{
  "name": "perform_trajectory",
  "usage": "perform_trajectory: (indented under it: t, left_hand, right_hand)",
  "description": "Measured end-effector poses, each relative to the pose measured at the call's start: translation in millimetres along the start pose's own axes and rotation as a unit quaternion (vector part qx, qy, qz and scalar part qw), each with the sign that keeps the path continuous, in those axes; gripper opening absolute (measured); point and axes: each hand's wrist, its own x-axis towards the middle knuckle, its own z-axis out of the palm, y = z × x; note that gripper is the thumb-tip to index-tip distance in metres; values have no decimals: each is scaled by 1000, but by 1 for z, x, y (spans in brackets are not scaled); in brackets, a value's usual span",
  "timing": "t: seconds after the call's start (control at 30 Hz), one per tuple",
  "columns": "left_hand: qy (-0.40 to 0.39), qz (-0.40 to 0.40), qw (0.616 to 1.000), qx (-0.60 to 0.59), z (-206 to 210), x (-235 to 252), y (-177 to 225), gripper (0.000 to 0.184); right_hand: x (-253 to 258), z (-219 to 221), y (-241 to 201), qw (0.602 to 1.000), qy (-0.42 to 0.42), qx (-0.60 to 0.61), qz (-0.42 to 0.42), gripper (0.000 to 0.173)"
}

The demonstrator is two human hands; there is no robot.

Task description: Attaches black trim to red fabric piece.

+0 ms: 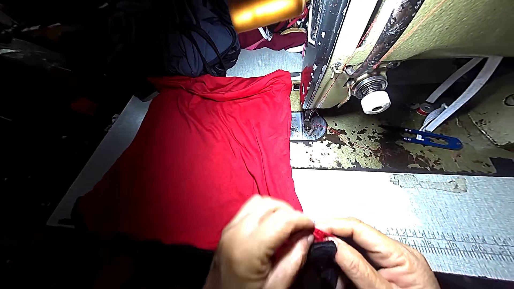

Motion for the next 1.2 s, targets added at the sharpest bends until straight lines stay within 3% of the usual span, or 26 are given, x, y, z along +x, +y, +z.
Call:
perform_trajectory:
  t: [0.1, 0.23, 0.37, 0.57, 0.8, 0.97, 1.1, 1.2]
  left_hand:
    - [-81, 60, 995, 19, -10, 18, -28, 30]
    - [-179, 67, 980, -60, -15, 33, -34, 18]
    - [-172, 31, 983, -61, -12, 36, -33, 18]
    - [-159, 34, 986, -18, -4, 33, -32, 20]
    - [-166, 29, 985, 25, -5, 39, -31, 18]
    - [-207, 10, 974, 88, -3, 49, -32, 20]
    - [-240, -15, 953, 186, 6, 58, -32, 23]
    - [-243, -9, 934, 263, 14, 61, -25, 26]
  right_hand:
    - [3, -5, -1, 999, -12, 43, 30, 20]
    - [7, -14, -2, 999, -36, -24, 25, 20]
    - [15, -27, -2, 994, -37, -105, 14, 24]
    - [19, -27, 0, 993, -78, -88, 4, 32]
    - [19, -19, 11, 992, -17, -122, 29, 11]
    - [20, -18, 20, 954, 19, -294, -57, 23]
    - [21, -14, 31, 896, 65, -427, -99, 28]
    - [20, -12, 39, 874, 101, -459, -124, 26]
